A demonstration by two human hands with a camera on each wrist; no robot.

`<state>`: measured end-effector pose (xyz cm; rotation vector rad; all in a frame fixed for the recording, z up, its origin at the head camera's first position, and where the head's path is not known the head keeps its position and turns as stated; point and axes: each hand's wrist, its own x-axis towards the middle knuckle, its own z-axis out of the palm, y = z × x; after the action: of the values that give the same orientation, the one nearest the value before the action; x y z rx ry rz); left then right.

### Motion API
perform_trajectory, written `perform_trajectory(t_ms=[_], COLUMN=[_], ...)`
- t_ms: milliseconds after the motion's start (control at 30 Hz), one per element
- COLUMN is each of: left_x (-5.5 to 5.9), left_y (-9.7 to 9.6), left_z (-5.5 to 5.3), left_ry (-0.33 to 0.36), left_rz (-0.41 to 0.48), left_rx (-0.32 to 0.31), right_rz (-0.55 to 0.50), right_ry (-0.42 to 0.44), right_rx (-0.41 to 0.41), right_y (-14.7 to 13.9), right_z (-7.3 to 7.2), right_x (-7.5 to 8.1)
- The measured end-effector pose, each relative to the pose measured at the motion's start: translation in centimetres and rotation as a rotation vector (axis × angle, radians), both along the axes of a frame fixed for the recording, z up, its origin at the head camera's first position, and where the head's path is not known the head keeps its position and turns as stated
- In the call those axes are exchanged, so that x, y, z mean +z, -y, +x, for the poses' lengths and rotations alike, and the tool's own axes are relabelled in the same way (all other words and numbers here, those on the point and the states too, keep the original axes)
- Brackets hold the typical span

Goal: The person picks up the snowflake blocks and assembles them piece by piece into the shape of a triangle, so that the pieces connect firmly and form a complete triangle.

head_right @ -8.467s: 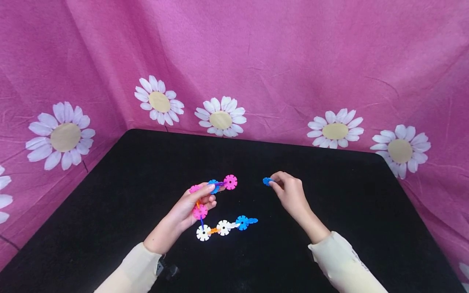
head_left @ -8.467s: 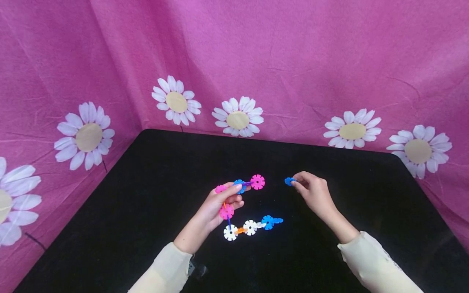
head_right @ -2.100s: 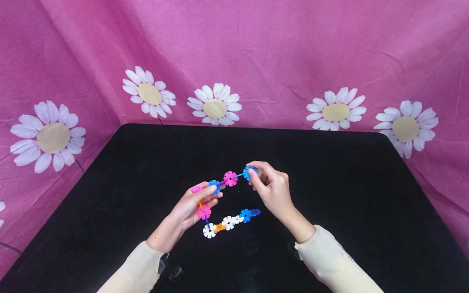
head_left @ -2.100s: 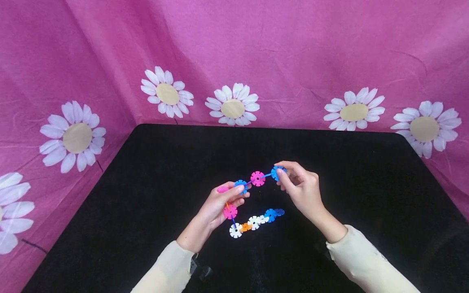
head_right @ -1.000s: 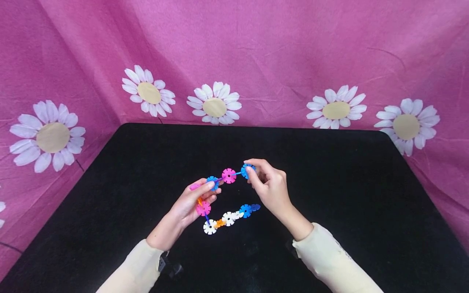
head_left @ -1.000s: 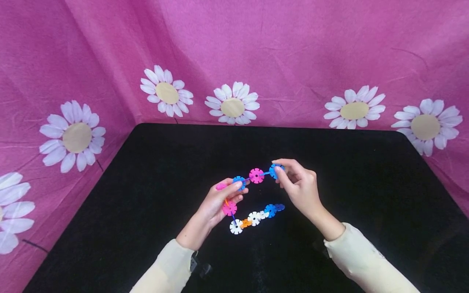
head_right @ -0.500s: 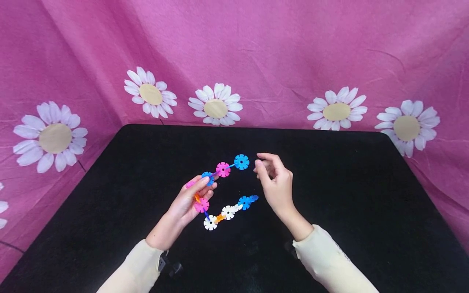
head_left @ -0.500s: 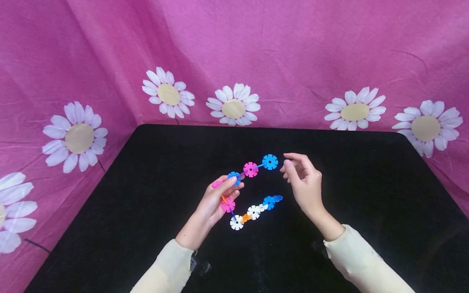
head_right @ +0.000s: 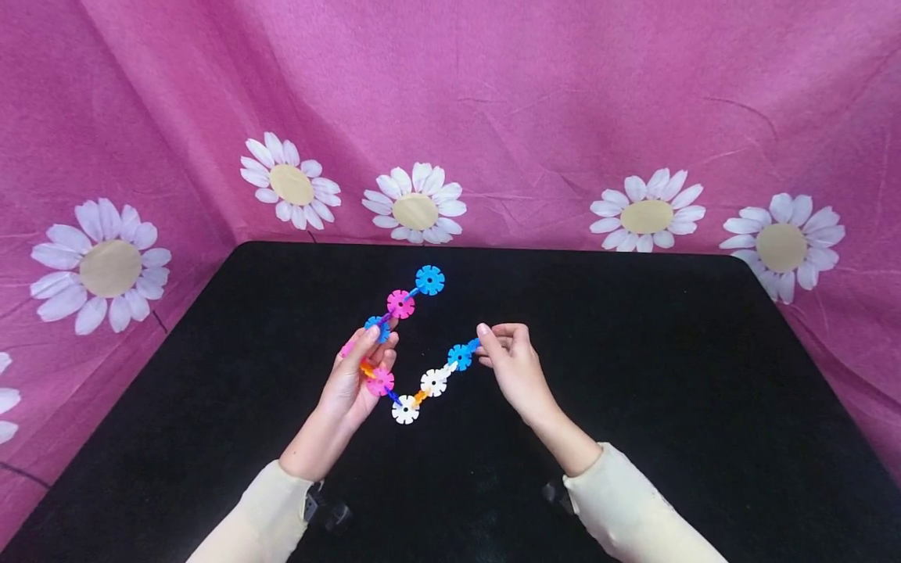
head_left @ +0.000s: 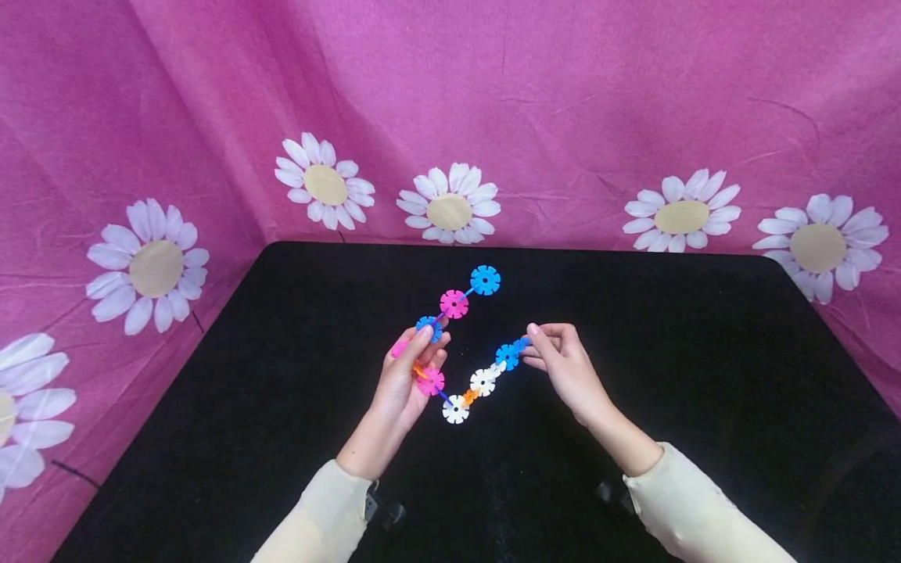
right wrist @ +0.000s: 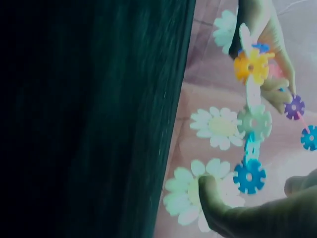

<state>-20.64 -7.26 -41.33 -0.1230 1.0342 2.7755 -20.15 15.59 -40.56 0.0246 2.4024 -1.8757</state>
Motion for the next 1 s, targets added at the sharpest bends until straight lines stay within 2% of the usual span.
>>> perform_trajectory(t_ms=[100, 233, 433, 633, 800, 1000], left_x=[0.1, 0.0, -0.4, -0.5, -0.8, -1.0], left_y=[-0.1, -0.3, -0.4, -0.5, -0.4, -0.5], left_z=[0.0, 0.0, 0.1, 0.2, 0.1, 0.2], left_ry=[0.001, -0.001, -0.030, -0.048, -0.093, -0.100], left_rz=[0.020, 0.019, 0.031, 0.047, 0.042, 0.035], left_rx=[0.006, 0.005, -0.006, -0.011, -0.057, -0.122], right_rz=[-0.087, -0.159, -0.178, -0.224, -0.220, -0.203], right_ry=[0.054, 0.043, -0.035, -0.136, -0.229, -0.325], right_rx=[0.027, 0.012, -0.043, -0.062, -0.064, -0.040], right_y=[0.5, 0.9, 1.1, 1.2, 1.5, 1.8], right_z=[0.2, 0.4, 0.6, 0.6, 0.6, 0.6], right_x=[-0.2, -0.4, -0.2, 0.0, 0.2, 0.4])
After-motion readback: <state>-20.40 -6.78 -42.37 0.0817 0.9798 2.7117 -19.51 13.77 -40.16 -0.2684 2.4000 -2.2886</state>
